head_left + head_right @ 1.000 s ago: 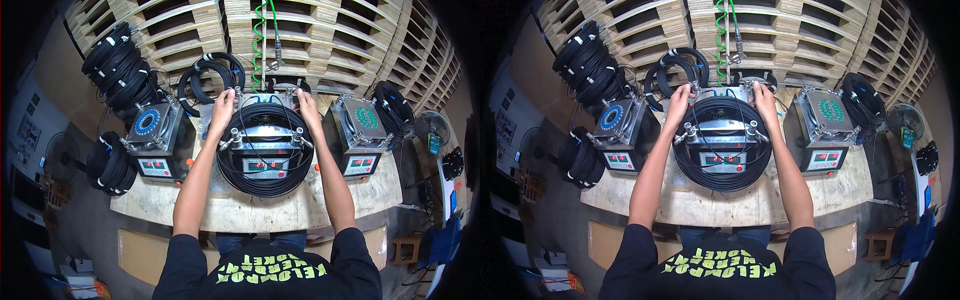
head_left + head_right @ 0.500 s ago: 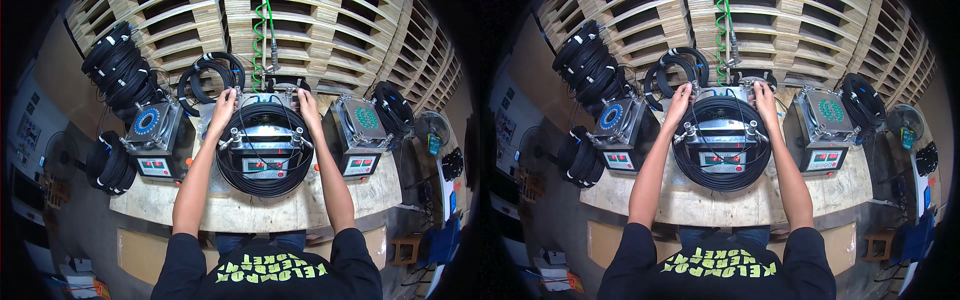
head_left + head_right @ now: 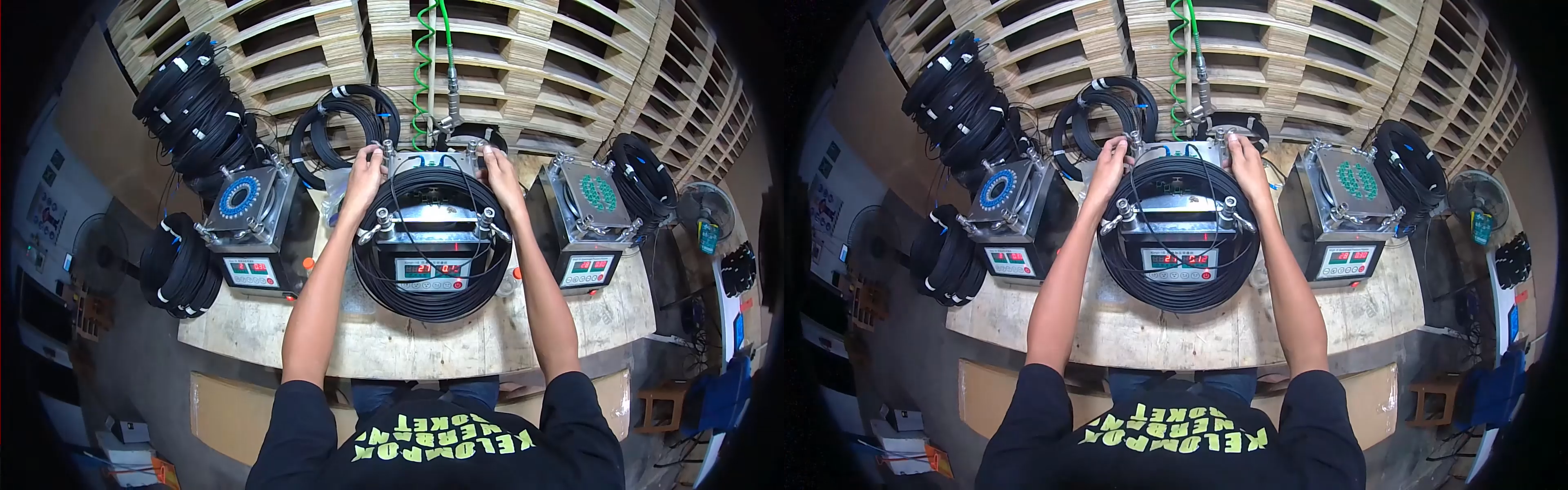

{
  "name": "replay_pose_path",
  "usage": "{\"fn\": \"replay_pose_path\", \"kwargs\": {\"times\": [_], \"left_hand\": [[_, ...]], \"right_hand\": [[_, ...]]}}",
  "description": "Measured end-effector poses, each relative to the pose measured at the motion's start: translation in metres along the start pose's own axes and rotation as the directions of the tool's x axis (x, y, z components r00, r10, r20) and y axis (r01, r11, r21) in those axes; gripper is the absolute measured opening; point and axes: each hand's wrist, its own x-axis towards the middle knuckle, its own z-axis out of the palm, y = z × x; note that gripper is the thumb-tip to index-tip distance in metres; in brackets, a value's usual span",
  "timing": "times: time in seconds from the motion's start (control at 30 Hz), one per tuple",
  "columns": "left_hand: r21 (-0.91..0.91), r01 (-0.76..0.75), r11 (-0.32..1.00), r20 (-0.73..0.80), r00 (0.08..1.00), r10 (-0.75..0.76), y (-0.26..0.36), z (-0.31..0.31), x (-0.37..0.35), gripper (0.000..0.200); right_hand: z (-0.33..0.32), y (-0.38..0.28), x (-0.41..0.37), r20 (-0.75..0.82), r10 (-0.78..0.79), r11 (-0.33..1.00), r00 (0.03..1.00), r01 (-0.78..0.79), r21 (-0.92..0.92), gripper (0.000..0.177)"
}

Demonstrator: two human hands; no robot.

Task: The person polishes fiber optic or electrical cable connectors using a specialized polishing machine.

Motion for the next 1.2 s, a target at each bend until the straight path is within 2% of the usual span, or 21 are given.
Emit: {"fn": "replay_pose_path", "kwargs": {"times": [0.1, 0.2, 0.3, 0.4, 0.6, 0.7, 0.9, 1.0, 1.1, 1.2], "left_hand": [[-0.007, -0.018, 1.000, 0.034, 0.999, 0.018, 0.004, -0.001, -0.003, 0.044], [-0.018, -0.018, 1.000, 0.050, 0.999, 0.018, 0.006, 0.000, -0.004, 0.043], [0.005, -0.016, 1.000, 0.060, 0.998, 0.015, 0.007, -0.001, -0.004, 0.043], [0.088, -0.006, 0.996, 0.037, 0.999, 0.003, 0.002, -0.003, -0.001, 0.047], [0.135, 0.021, 0.991, -0.003, 1.000, -0.020, 0.005, -0.004, -0.003, 0.051], [0.097, 0.053, 0.994, 0.002, 0.999, -0.054, 0.015, -0.003, -0.009, 0.052], [0.024, -0.022, 0.999, 0.034, 0.999, 0.022, 0.011, -0.001, -0.006, 0.053], [0.016, -0.016, 1.000, 0.018, 1.000, 0.016, 0.011, 0.001, -0.006, 0.049], [0.056, -0.033, 0.998, 0.091, 0.995, 0.028, 0.012, -0.003, -0.006, 0.046], [0.062, -0.034, 0.998, 0.070, 0.997, 0.029, 0.014, -0.003, -0.009, 0.047]], "right_hand": [[-0.001, 0.005, 0.001, 0.009, 0.052, 0.997, 0.999, -0.052, 0.062, 0.047], [-0.001, 0.007, 0.003, -0.008, 0.048, 0.998, 0.999, -0.048, 0.040, 0.048], [-0.004, 0.006, 0.005, -0.010, 0.079, 0.995, 0.997, -0.079, -0.062, 0.051], [-0.005, 0.004, 0.005, -0.031, 0.030, 0.976, 0.999, -0.036, -0.215, 0.055], [-0.004, 0.013, 0.008, 0.065, 0.039, 0.998, 0.997, -0.035, -0.055, 0.057], [-0.005, 0.011, 0.006, 0.105, 0.116, 0.993, 0.988, -0.117, -0.002, 0.055], [-0.006, 0.020, 0.008, 0.100, 0.141, 0.976, 0.985, -0.155, 0.154, 0.051], [-0.005, 0.026, 0.012, 0.078, 0.130, 0.982, 0.988, -0.139, 0.128, 0.052], [-0.007, 0.024, 0.011, 0.108, 0.129, 0.986, 0.986, -0.138, 0.088, 0.055], [-0.003, 0.021, 0.011, 0.072, 0.031, 1.000, 0.997, -0.031, 0.004, 0.060]]}}
